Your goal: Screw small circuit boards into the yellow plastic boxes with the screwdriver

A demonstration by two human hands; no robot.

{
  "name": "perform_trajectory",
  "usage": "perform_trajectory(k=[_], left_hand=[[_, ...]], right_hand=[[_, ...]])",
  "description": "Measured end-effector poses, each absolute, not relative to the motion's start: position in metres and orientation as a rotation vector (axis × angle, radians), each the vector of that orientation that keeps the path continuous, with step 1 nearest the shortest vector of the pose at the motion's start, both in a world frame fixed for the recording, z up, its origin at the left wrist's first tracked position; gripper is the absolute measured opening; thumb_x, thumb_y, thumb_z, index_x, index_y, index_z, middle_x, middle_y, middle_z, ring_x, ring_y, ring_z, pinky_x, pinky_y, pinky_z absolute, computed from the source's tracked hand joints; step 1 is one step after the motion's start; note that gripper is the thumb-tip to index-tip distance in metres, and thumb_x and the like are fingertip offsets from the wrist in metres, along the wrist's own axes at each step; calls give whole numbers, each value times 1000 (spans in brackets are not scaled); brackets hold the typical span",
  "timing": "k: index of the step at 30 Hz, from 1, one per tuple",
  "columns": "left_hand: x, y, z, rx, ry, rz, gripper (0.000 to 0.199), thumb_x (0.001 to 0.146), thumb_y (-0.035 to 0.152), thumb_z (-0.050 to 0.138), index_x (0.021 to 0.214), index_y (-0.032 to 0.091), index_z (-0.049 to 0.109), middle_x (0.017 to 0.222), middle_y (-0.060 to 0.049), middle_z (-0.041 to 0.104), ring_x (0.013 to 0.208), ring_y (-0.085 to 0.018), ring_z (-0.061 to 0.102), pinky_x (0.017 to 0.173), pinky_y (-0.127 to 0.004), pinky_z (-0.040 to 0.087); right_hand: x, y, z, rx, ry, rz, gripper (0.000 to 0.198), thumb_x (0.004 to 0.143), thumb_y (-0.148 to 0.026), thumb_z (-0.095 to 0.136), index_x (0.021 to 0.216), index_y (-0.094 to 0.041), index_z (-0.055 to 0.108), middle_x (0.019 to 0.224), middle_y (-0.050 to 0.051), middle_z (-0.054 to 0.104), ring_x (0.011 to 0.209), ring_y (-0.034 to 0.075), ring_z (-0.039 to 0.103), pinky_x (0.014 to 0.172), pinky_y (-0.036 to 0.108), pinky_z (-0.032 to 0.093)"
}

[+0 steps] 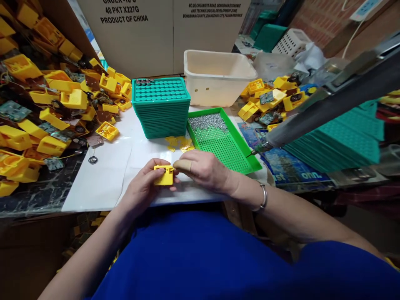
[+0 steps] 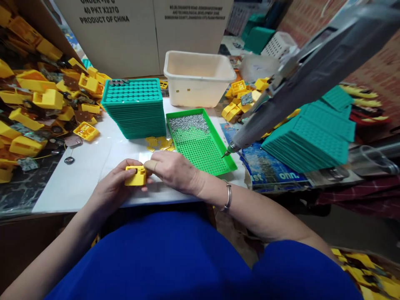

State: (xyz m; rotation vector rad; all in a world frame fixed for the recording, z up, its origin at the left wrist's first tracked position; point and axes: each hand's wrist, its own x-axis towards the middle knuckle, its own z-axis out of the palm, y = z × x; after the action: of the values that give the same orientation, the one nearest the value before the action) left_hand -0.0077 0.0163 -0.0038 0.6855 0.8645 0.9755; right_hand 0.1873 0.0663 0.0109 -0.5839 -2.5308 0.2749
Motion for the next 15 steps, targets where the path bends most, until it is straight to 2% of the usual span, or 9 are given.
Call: perform_trajectory(k=[3,6,11,15], left_hand=[[-3,11,-9,806,878,1025,22,85,24,64,106,22,60,98,-2,68,87,-17,65,81,-29,53],[0,7,-14,974,882,1034,28,89,25,62,116,26,56,111,-1,64,100,-16,59,91,-27,46],[3,3,-18,1111,888,1060,31,93,28,58,122,28,49,119,-2,57,107,-17,54,98,-30,41],[4,2,-15,1168,918,1076,26,93,28,57,118,27,48,117,-2,58,108,-18,53,96,-29,40]], right_hand=[[186,60,13,-776,-2264,718,16,94,-19,54,100,-14,67,92,6,72,83,12,64,76,24,49],[183,55,16,-897,-2118,941,12,87,-16,61,99,-15,65,91,2,72,80,10,65,76,22,50],[177,48,15,-928,-1981,988,8,85,-14,61,93,-17,60,85,0,69,74,9,63,73,21,50],[173,43,12,-948,-1989,946,9,85,-15,60,93,-17,59,86,0,68,75,10,63,72,22,49]])
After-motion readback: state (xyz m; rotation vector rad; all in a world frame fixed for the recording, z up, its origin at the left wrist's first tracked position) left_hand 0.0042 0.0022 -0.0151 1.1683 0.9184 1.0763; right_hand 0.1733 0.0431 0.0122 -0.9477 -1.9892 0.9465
